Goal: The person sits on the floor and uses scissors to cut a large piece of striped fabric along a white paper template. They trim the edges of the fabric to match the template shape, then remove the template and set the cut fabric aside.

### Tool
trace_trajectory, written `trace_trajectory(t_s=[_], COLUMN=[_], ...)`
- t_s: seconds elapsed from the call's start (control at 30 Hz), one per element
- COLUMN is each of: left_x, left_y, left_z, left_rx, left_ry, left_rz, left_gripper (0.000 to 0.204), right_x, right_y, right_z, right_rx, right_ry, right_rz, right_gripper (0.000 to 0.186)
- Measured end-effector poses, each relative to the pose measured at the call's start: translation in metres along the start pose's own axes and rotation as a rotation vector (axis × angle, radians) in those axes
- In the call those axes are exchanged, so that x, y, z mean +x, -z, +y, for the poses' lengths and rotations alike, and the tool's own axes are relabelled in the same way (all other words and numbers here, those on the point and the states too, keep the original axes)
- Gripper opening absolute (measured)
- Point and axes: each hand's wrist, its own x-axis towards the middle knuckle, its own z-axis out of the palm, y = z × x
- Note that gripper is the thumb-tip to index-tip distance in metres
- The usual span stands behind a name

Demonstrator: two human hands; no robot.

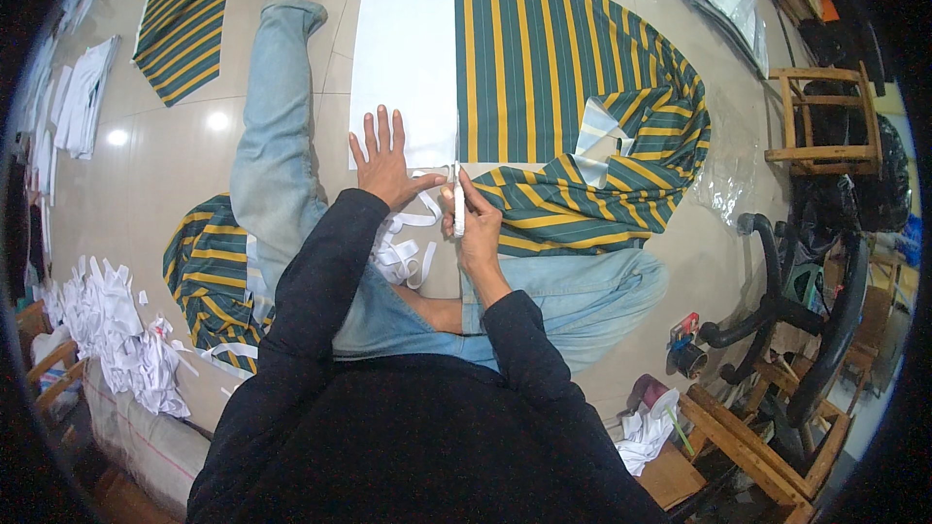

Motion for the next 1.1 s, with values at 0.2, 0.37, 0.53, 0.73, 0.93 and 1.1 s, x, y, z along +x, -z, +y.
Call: trace_trajectory(t_s=[0.2,0.37,0.53,0.73,0.93,1.1], left_x=[-0.001,-0.002,-0.002,-0.002,-0.002,-0.002], left_y=[0.007,0.011,0.005,0.006,0.005,0.009], left_z=[0.004,0.006,0.002,0.003,0.002,0.005], left_rx=[-0.001,-0.010,0.008,0.027,-0.001,0.009], left_ry=[0.023,0.030,0.006,0.015,0.014,0.018], left_rz=[-0.023,-0.041,0.013,-0.017,0.005,-0.024], left_gripper=[0.148,0.148,0.147,0.147,0.150,0.150], right_x=[0.002,0.017,0.031,0.037,0.047,0.070], right_y=[-0.006,-0.019,-0.019,-0.014,-0.022,-0.030], right_z=[-0.023,-0.033,-0.026,-0.021,-0.046,-0.048], right_rx=[0.073,0.072,0.008,-0.020,0.063,0.024], right_ry=[-0.018,0.020,0.058,0.041,0.005,0.049], right_rz=[0.006,0.001,0.006,-0.013,-0.016,-0.019], right_gripper=[0.056,0.055,0.056,0.057,0.051,0.051])
